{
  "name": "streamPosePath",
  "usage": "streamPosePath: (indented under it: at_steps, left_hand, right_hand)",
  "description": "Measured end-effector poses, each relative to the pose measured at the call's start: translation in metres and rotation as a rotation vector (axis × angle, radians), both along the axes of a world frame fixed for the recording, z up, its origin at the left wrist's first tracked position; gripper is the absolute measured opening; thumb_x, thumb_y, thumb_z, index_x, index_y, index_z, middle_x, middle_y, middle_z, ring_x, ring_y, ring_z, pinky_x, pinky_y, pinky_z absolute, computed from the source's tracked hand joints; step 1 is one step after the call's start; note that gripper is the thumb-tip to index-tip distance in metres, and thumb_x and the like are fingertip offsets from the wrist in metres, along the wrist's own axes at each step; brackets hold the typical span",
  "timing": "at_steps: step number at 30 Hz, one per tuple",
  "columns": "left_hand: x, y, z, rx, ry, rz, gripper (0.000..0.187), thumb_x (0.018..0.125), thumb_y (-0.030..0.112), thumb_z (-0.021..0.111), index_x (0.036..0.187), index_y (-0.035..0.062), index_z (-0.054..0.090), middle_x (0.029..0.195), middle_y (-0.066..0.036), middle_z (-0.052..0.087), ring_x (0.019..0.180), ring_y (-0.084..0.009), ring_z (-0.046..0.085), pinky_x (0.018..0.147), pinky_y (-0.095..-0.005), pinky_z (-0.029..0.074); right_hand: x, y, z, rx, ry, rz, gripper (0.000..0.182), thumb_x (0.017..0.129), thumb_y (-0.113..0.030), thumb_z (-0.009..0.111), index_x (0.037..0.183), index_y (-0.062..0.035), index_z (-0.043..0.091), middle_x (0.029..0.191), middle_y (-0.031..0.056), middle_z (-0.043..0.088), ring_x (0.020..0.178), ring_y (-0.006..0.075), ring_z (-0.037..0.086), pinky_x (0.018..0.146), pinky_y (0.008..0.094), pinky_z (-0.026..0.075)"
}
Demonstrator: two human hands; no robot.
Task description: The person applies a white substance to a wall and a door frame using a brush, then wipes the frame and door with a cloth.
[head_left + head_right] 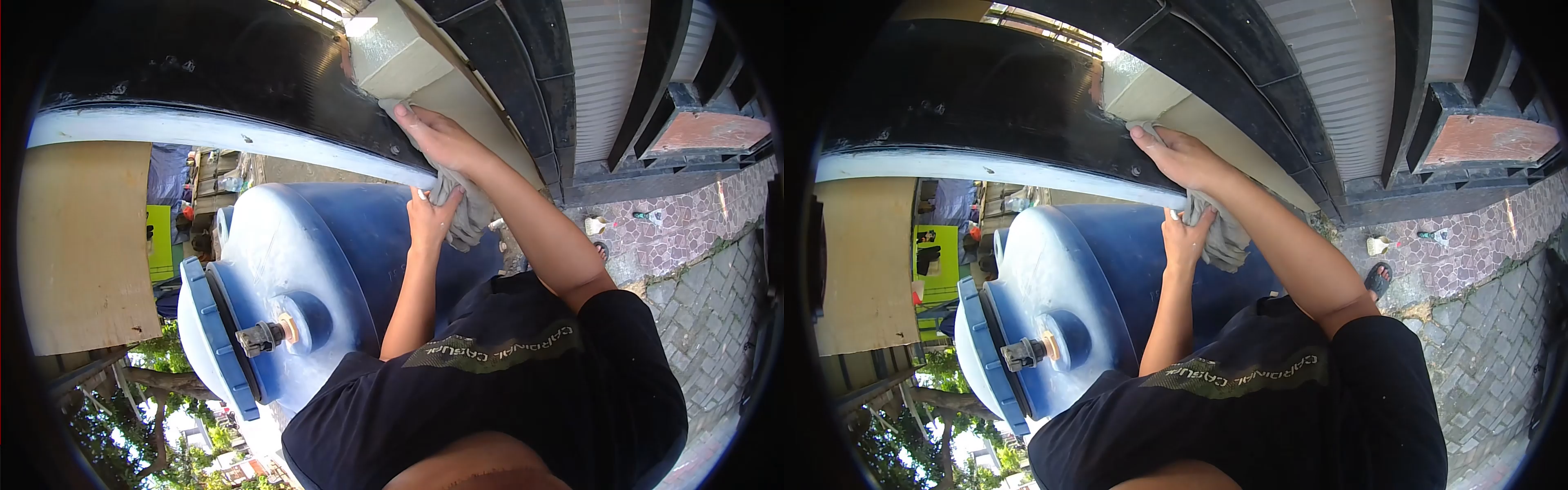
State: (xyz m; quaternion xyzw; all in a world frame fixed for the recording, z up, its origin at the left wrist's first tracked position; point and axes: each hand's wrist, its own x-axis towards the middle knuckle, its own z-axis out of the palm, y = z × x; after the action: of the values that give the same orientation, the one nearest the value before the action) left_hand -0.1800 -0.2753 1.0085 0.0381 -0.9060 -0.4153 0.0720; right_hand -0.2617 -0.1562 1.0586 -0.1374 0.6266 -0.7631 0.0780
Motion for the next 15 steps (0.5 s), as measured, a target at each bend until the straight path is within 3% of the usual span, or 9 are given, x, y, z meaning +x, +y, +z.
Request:
streamPosePath:
  at_steps: [1,2,5,11,13,15]
  left_hand:
    - [0.002,0.001,0.0,-0.024,0.031,-0.027,0.062,0.069,0.018,0.079,0.114,-0.0029,0.041,0.093,-0.019,0.066,0.085,-0.0285,0.067,0.074,-0.0347,0.051]
    - [0.003,0.002,0.001,-0.048,0.063,-0.05,0.062,0.069,0.018,0.078,0.114,-0.0026,0.041,0.094,-0.019,0.066,0.086,-0.0284,0.067,0.074,-0.0347,0.051]
    - [0.007,0.003,0.007,-0.009,0.003,-0.075,0.061,0.071,0.018,0.077,0.115,-0.003,0.041,0.096,-0.019,0.066,0.087,-0.0287,0.066,0.075,-0.0346,0.051]
    - [0.003,0.001,0.002,-0.033,0.048,-0.068,0.057,0.071,0.017,0.077,0.115,-0.0026,0.045,0.097,-0.018,0.066,0.089,-0.0284,0.066,0.076,-0.0346,0.05]
    - [0.006,0.002,0.007,0.022,-0.005,-0.033,0.056,0.071,0.017,0.077,0.114,-0.0019,0.046,0.097,-0.018,0.066,0.089,-0.0283,0.066,0.077,-0.0351,0.05]
    - [0.005,0.002,0.007,0.019,0.008,-0.084,0.057,0.071,0.018,0.077,0.114,-0.0022,0.046,0.097,-0.018,0.066,0.089,-0.0283,0.066,0.076,-0.0353,0.05]
  right_hand:
    - [-0.003,-0.001,-0.003,-0.023,0.018,0.017,0.073,0.088,-0.065,0.034,0.128,-0.0064,0.051,0.121,0.0185,0.057,0.119,0.0303,0.049,0.097,0.0362,0.037]
    - [-0.006,-0.004,-0.011,-0.008,-0.017,0.016,0.071,0.091,-0.061,0.036,0.126,-0.0019,0.051,0.122,0.0152,0.056,0.115,0.0222,0.05,0.097,0.032,0.037]
    - [-0.005,-0.001,-0.032,-0.068,-0.084,0.08,0.069,0.091,-0.06,0.037,0.126,-0.0019,0.052,0.122,0.0151,0.056,0.115,0.0216,0.049,0.097,0.0319,0.037]
    - [-0.002,-0.003,0.005,-0.024,-0.007,-0.015,0.071,0.09,-0.063,0.037,0.123,-0.0026,0.055,0.116,0.0143,0.059,0.11,0.0203,0.053,0.094,0.0313,0.039]
    - [-0.002,-0.001,0.012,-0.022,0.031,0.04,0.071,0.088,-0.064,0.035,0.123,-0.0051,0.054,0.116,0.0198,0.06,0.112,0.0317,0.054,0.094,0.0363,0.04]
    - [-0.006,-0.005,0.003,-0.021,0.016,0.058,0.071,0.088,-0.064,0.036,0.121,-0.0053,0.056,0.114,0.02,0.06,0.111,0.032,0.055,0.093,0.037,0.041]
